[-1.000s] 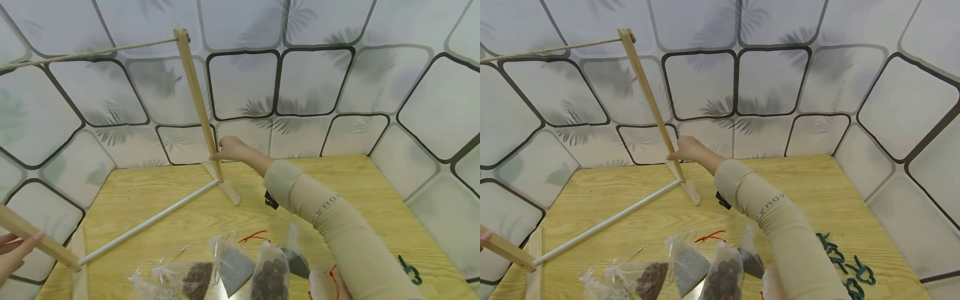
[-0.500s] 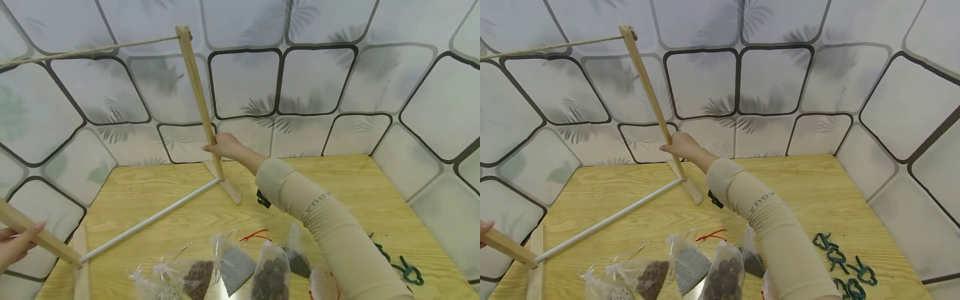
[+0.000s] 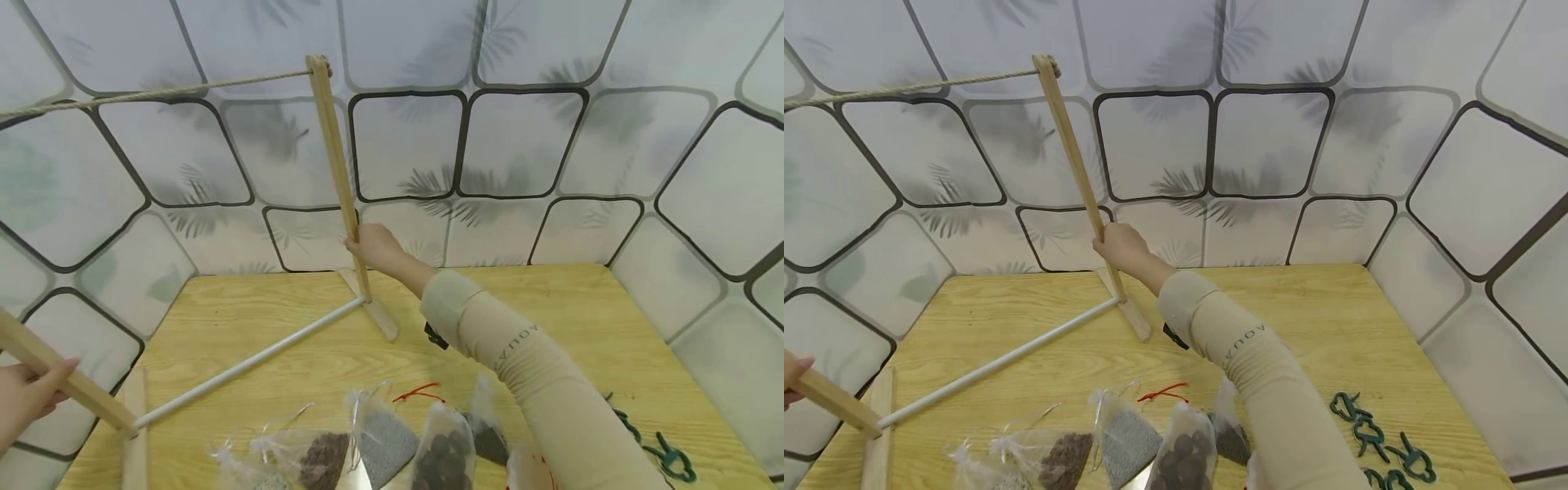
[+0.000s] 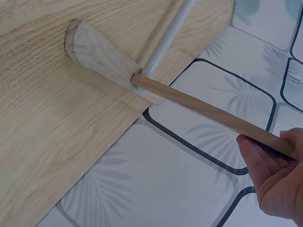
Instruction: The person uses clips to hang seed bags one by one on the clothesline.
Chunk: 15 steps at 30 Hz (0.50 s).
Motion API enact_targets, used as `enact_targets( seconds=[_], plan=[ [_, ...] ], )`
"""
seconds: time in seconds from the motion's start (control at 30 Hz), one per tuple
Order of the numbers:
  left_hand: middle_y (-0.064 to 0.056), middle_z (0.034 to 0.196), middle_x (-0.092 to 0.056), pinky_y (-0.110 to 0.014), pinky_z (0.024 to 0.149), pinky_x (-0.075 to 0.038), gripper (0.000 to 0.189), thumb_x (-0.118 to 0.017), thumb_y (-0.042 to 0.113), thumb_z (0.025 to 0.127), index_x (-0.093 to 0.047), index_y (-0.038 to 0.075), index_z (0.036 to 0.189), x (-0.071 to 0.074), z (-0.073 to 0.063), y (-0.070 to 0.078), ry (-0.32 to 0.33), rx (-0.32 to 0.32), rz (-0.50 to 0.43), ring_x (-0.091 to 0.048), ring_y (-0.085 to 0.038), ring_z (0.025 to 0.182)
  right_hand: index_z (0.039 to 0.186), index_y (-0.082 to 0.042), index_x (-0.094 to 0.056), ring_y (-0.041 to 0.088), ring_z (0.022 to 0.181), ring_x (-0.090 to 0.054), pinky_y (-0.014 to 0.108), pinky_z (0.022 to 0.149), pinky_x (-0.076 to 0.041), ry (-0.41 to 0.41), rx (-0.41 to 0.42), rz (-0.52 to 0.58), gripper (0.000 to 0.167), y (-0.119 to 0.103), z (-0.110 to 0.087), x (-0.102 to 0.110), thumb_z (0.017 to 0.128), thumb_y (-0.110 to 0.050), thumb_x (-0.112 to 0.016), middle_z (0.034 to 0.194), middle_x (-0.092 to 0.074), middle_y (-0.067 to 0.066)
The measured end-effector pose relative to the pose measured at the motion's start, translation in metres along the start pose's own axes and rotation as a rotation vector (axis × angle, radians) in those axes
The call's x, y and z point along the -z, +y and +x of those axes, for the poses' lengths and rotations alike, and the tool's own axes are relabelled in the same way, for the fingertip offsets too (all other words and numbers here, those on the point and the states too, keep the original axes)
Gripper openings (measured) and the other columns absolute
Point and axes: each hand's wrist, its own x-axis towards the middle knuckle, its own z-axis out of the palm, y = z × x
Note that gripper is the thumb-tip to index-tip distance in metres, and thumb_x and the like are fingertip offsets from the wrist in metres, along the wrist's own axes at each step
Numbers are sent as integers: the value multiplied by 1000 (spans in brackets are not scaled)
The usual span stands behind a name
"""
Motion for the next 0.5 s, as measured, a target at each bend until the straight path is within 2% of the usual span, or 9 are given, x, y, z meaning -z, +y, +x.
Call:
enact_targets(
  seconds=[0.07,0.1,0.13,0.17,0.23,0.3,0.33,0.4,0.5],
  plan=[
    [-14,57,-64,-19,42,-48,52,-42,24,100,-50,-26,89,-1,3,-2,-4,-15,24,-51,11,46,92,-5,-63,16,70,-56,24,58,-47,7,-4,8,28,2,-1,0,98,-30,-51,82,-62,6],
    [-9,55,-64,-21,41,-49,52,-42,25,100,-52,-24,86,-3,4,-4,3,-23,48,-51,11,45,93,-4,-63,17,71,-57,24,59,-48,9,-7,18,28,3,-1,0,98,-29,-52,83,-63,7],
    [-10,55,-64,-22,42,-49,51,-41,24,100,-52,-24,86,-3,4,-3,-2,-16,65,-52,9,46,94,-4,-64,17,72,-58,24,59,-49,10,-9,26,28,4,-2,0,97,-29,-52,84,-64,7],
    [-11,55,-64,-23,42,-50,51,-41,23,100,-52,-25,86,-4,4,0,-7,-18,83,-52,8,46,94,-4,-64,17,73,-59,24,60,-50,15,-11,31,28,6,-3,0,97,-29,-52,85,-65,8],
    [-24,62,-64,-21,44,-50,51,-38,18,100,-46,-32,96,-4,2,11,-28,-15,121,-51,7,46,96,-3,-65,18,73,-60,24,59,-50,21,-14,45,28,8,-4,1,97,-28,-52,84,-66,8],
    [-23,60,-63,-19,44,-49,51,-38,18,101,-47,-32,93,-5,-1,20,-17,-41,139,-49,10,45,95,-3,-64,16,68,-58,22,56,-48,27,-7,47,28,11,-7,2,97,-27,-52,80,-64,7],
    [-26,62,-63,-16,44,-48,49,-38,16,100,-47,-32,93,-5,-3,26,-19,-51,135,-48,11,45,93,-3,-64,15,64,-56,22,53,-46,29,-2,46,27,12,-8,4,97,-27,-51,76,-61,6],
    [-23,60,-63,-15,43,-47,49,-39,16,100,-48,-31,88,-6,-5,35,-8,-77,142,-47,13,44,84,-5,-61,13,57,-50,20,49,-41,32,5,41,27,14,-11,6,98,-26,-50,67,-55,4],
    [-22,60,-64,-16,44,-47,50,-41,18,101,-50,-29,88,-7,-7,45,-14,-76,170,-49,11,45,71,-9,-50,10,50,-39,19,44,-33,44,5,23,30,18,-16,11,97,-24,-49,59,-43,0]
  ],
)
